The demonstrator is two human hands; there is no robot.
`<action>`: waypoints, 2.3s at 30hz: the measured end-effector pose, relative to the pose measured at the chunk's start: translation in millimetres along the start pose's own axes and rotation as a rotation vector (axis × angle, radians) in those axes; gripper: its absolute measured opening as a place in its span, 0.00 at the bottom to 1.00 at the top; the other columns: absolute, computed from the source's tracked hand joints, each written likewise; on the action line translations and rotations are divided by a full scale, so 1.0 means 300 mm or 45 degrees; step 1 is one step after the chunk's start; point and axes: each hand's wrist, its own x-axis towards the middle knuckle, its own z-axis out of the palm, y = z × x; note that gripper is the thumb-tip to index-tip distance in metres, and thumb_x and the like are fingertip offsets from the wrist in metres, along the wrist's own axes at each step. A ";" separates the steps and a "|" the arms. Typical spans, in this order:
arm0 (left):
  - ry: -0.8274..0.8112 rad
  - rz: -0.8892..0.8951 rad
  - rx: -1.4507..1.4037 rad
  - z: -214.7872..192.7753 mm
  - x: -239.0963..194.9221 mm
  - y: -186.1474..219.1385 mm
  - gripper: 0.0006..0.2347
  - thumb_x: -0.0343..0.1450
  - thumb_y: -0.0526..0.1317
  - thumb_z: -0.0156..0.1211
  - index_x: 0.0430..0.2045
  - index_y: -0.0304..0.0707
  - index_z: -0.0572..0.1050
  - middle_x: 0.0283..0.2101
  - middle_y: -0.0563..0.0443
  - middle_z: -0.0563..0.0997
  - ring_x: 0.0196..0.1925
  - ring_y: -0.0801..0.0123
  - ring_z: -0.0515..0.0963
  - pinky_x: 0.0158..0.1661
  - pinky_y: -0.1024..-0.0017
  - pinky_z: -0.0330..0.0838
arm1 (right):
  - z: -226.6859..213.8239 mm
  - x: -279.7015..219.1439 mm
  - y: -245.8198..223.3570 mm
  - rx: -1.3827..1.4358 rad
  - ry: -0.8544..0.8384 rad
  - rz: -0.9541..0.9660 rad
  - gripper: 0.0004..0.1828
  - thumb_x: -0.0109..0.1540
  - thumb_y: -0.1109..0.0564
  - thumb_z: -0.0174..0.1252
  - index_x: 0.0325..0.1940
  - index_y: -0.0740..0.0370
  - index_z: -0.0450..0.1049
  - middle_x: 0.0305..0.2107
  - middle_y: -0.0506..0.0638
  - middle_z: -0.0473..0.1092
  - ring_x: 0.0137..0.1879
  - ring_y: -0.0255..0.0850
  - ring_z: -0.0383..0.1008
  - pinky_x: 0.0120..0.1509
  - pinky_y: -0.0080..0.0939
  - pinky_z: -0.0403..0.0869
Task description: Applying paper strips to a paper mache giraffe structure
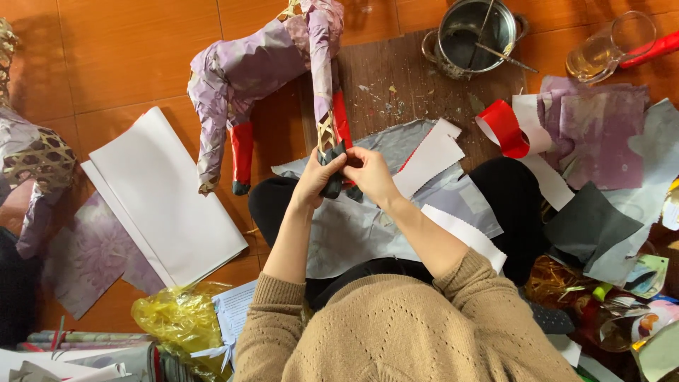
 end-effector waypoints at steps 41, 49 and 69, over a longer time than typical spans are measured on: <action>0.092 -0.261 0.054 -0.044 0.037 -0.039 0.23 0.63 0.35 0.68 0.50 0.53 0.66 0.52 0.46 0.67 0.46 0.51 0.79 0.42 0.46 0.81 | -0.689 -0.271 0.452 -1.863 -0.156 0.113 0.23 0.47 0.40 0.69 0.39 0.55 0.77 0.33 0.50 0.70 0.47 0.48 0.68 0.46 0.54 0.65; 0.032 -0.229 -0.099 -0.058 0.087 -0.092 0.17 0.61 0.28 0.66 0.38 0.45 0.66 0.35 0.39 0.79 0.28 0.53 0.83 0.29 0.58 0.82 | -0.710 -0.292 0.241 -0.978 -0.072 0.305 0.37 0.51 0.60 0.67 0.64 0.54 0.63 0.31 0.55 0.73 0.43 0.53 0.77 0.48 0.51 0.74; 0.132 -0.124 0.008 -0.013 0.056 -0.091 0.11 0.69 0.40 0.64 0.36 0.42 0.66 0.21 0.46 0.70 0.15 0.64 0.75 0.18 0.72 0.74 | -0.865 0.225 -0.140 -1.079 0.756 -0.200 0.08 0.56 0.53 0.65 0.38 0.51 0.77 0.23 0.53 0.71 0.34 0.52 0.76 0.38 0.48 0.72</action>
